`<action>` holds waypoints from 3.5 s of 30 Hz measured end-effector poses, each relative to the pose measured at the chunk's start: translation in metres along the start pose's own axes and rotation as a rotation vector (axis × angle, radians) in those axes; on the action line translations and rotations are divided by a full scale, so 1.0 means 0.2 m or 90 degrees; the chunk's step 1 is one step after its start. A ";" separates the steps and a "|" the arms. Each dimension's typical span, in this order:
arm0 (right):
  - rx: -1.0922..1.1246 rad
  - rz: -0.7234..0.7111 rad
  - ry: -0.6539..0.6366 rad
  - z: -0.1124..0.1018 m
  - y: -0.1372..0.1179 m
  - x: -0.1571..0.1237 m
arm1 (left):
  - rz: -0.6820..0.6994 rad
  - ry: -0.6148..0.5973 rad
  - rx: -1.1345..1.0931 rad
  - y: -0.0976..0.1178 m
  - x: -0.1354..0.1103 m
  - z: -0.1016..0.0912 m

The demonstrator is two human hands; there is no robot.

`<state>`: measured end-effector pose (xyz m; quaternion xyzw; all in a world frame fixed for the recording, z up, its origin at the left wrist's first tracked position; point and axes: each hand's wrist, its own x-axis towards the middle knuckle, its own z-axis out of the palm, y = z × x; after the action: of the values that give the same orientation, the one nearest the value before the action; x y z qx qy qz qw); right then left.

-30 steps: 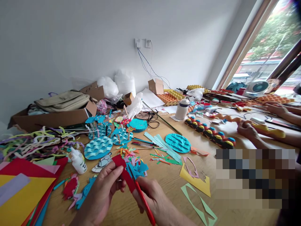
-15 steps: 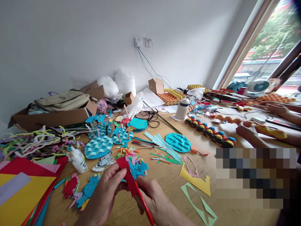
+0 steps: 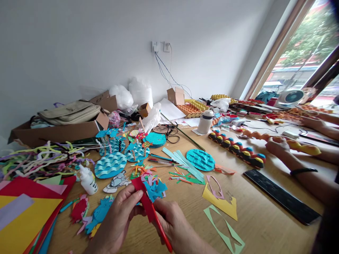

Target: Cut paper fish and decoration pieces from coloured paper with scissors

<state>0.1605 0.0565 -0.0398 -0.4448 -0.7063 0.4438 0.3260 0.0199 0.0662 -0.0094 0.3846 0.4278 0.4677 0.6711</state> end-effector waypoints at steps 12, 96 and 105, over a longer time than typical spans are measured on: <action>-0.041 0.016 0.006 -0.01 0.00 0.01 | -0.047 -0.016 -0.011 -0.01 0.00 0.00; 0.053 0.087 -0.016 0.01 0.03 0.00 | 0.039 0.075 0.120 0.07 0.06 -0.09; 0.049 0.090 -0.020 0.01 0.03 0.01 | 0.013 0.040 0.108 0.07 0.06 -0.07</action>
<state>0.1602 0.0584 -0.0456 -0.4739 -0.6605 0.4996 0.2992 0.0047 0.0833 -0.0051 0.4296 0.4830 0.4485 0.6172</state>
